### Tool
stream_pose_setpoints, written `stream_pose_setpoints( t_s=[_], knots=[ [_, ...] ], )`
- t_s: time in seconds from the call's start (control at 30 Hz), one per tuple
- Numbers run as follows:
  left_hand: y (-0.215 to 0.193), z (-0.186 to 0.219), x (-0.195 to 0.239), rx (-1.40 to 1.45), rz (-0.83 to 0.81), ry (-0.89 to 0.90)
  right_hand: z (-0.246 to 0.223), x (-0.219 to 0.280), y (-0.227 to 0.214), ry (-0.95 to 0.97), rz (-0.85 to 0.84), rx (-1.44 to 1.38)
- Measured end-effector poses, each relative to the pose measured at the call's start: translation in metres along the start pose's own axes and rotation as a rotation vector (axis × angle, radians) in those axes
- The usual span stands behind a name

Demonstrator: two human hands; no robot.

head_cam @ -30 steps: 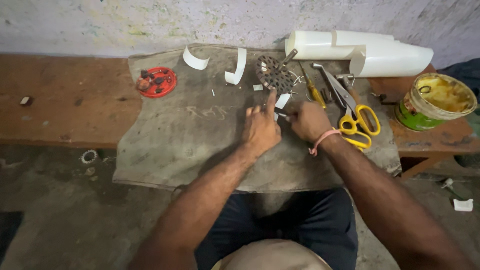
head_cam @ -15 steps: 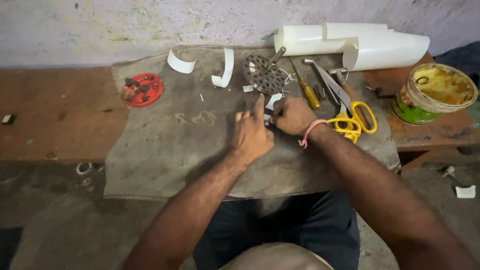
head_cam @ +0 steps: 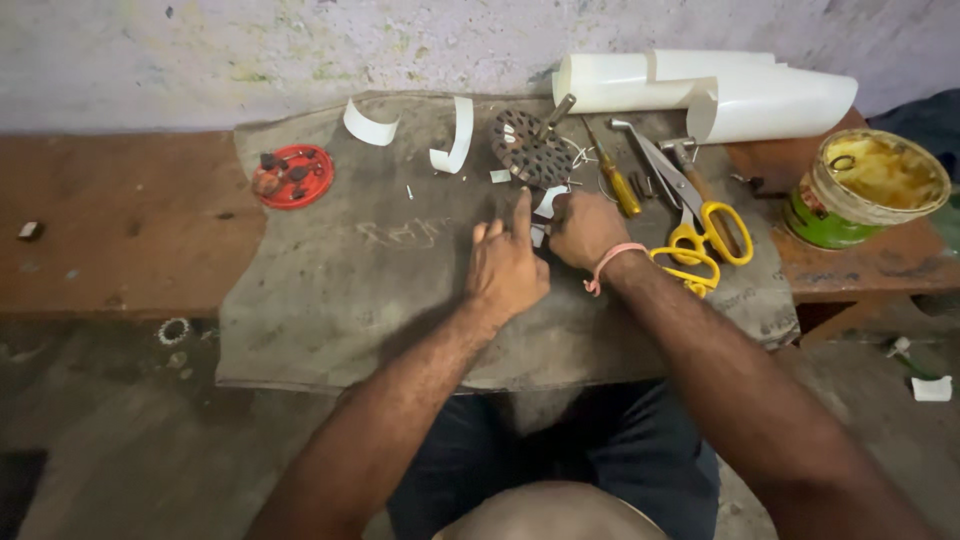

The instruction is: The person applies adhesive tape strips to the slots of a fan motor core, trimming the tape with scissors and pressing the strips firmly into place with their hands.

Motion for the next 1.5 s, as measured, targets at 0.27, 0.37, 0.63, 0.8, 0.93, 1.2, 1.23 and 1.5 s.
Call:
stream_pose_setpoints(
  t_s=[0.27,0.37,0.63,0.8,0.93,1.2,1.23,1.5],
  knots=[
    [-0.004,0.012,0.010,0.123,-0.016,-0.174,-0.002,0.023,-0.008,-0.102,0.167,-0.197],
    [0.003,0.015,0.012,0.132,0.045,-0.213,-0.011,0.041,-0.002,-0.233,0.265,-0.111],
    [0.002,0.010,0.014,0.089,0.051,-0.201,-0.023,0.046,-0.014,-0.312,0.373,-0.036],
    [-0.002,0.015,0.021,0.110,0.009,-0.198,-0.033,0.046,-0.019,-0.372,0.253,0.176],
    [-0.004,0.015,0.024,0.082,0.051,-0.169,-0.031,0.052,-0.017,-0.428,0.242,0.174],
    [-0.003,0.017,0.022,0.086,0.067,-0.180,-0.044,0.065,-0.027,-0.402,0.321,0.098],
    [-0.004,0.016,0.020,0.106,0.053,-0.196,-0.047,0.063,-0.030,-0.403,0.328,0.083],
    [-0.006,0.017,0.024,0.059,0.062,-0.194,-0.028,0.053,-0.012,-0.432,0.263,0.035]
  ],
)
Point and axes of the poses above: each hand's wrist, its own x-axis away from the middle knuckle, its own y-axis out of the palm, z = x × y, the point moved 1 cm from there along -x, towards the middle knuckle, and after that the axes turned 7 degrees about y, right-handed, at the moved point
